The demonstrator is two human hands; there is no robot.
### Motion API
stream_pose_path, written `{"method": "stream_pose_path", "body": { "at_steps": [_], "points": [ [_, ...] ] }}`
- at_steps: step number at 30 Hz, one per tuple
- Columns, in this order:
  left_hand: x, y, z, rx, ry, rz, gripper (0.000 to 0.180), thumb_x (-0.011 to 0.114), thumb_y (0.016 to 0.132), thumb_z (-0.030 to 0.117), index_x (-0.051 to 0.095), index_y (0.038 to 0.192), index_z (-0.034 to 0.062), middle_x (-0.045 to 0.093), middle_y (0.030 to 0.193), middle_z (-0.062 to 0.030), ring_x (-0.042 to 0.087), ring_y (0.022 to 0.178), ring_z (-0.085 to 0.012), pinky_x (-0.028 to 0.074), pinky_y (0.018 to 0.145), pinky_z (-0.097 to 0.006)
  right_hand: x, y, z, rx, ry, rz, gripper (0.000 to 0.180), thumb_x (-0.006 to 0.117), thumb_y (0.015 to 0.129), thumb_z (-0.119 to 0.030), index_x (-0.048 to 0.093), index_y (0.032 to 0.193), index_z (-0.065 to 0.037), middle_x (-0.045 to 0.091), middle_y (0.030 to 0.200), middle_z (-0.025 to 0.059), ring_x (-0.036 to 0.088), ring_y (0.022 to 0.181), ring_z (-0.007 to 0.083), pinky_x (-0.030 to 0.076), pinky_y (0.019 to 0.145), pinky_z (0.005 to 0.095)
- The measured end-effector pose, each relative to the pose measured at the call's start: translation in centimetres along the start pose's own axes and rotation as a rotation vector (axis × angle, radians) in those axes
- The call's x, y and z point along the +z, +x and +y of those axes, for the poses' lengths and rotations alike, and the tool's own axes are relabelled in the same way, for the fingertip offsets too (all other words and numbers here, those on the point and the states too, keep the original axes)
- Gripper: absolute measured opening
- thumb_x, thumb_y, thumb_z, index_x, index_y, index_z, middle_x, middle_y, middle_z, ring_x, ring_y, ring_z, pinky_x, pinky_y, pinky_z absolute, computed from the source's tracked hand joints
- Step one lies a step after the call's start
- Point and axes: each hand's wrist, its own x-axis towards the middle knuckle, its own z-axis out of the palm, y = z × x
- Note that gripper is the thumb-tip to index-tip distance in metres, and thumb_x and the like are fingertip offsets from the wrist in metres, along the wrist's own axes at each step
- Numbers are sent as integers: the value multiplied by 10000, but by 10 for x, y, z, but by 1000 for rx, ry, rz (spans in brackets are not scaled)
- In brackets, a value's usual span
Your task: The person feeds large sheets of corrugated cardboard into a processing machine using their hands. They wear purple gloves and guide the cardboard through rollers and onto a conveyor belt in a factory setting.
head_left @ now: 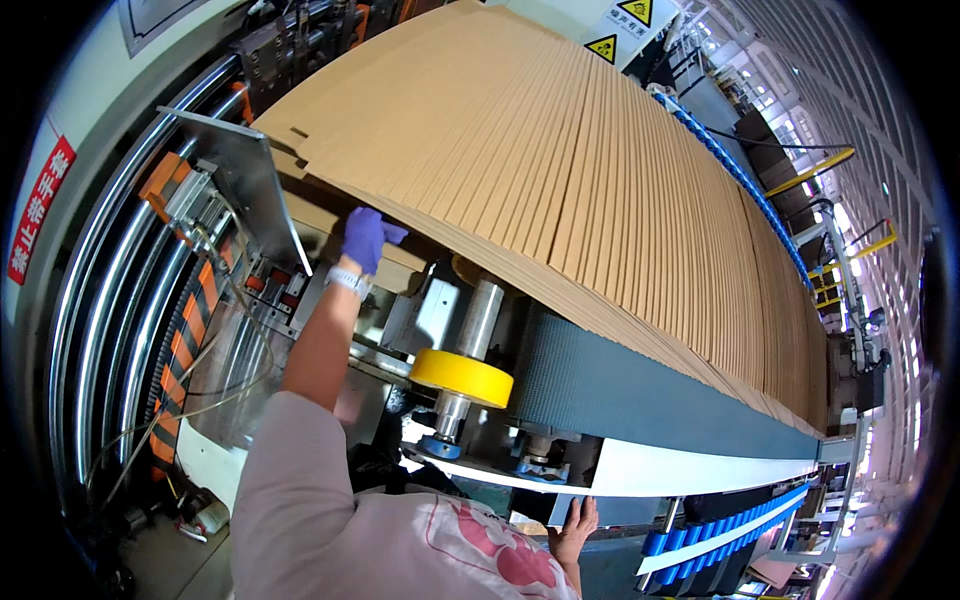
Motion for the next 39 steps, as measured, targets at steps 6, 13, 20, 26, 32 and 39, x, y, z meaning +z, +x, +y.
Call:
{"method": "stream_pose_path", "body": {
  "at_steps": [6,13,20,26,32,39],
  "points": [
    [-12,-20,7,-281,-166,139,440,547,915,401,545,1158,35,652,816,-141,642,631,-243,527,557,-353,0,1,1,-26,33,15,807,742,682,-181,344,1378,-90,280,1442,247,268,1330,461,212,1058,597],
    [-33,-21,-5,-548,-105,118,473,559,904,478,600,1021,21,662,837,-125,623,694,-206,514,616,-298,-6,2,-1,-42,32,-29,841,758,646,-157,350,1375,-63,256,1452,252,235,1344,462,190,1069,598],
    [-21,-29,19,-367,-289,-72,398,496,946,400,609,839,34,593,664,-64,496,513,-126,405,501,-259,12,0,13,-65,-6,49,1063,850,457,-131,332,1385,-121,247,1472,223,247,1353,439,211,1072,569],
    [-18,-34,39,-433,-57,-204,370,436,969,383,598,921,54,576,743,-59,494,633,-130,397,581,-273,11,-6,17,-46,-39,15,1074,854,460,-157,321,1392,-130,245,1471,224,247,1354,440,212,1071,570],
    [-50,39,13,182,954,-111,314,427,960,294,530,1161,76,527,1120,-91,459,1021,-215,358,878,-350,19,-7,27,-82,-82,32,1070,860,477,-197,315,1393,-112,249,1466,236,251,1354,436,212,1075,568],
    [-107,87,-51,431,1401,-36,333,448,941,161,535,1237,36,575,1232,-137,549,1118,-260,447,935,-379,13,4,19,-97,-55,18,1129,883,432,-161,298,1396,-106,238,1474,234,249,1349,446,206,1070,570]
  ]
}}
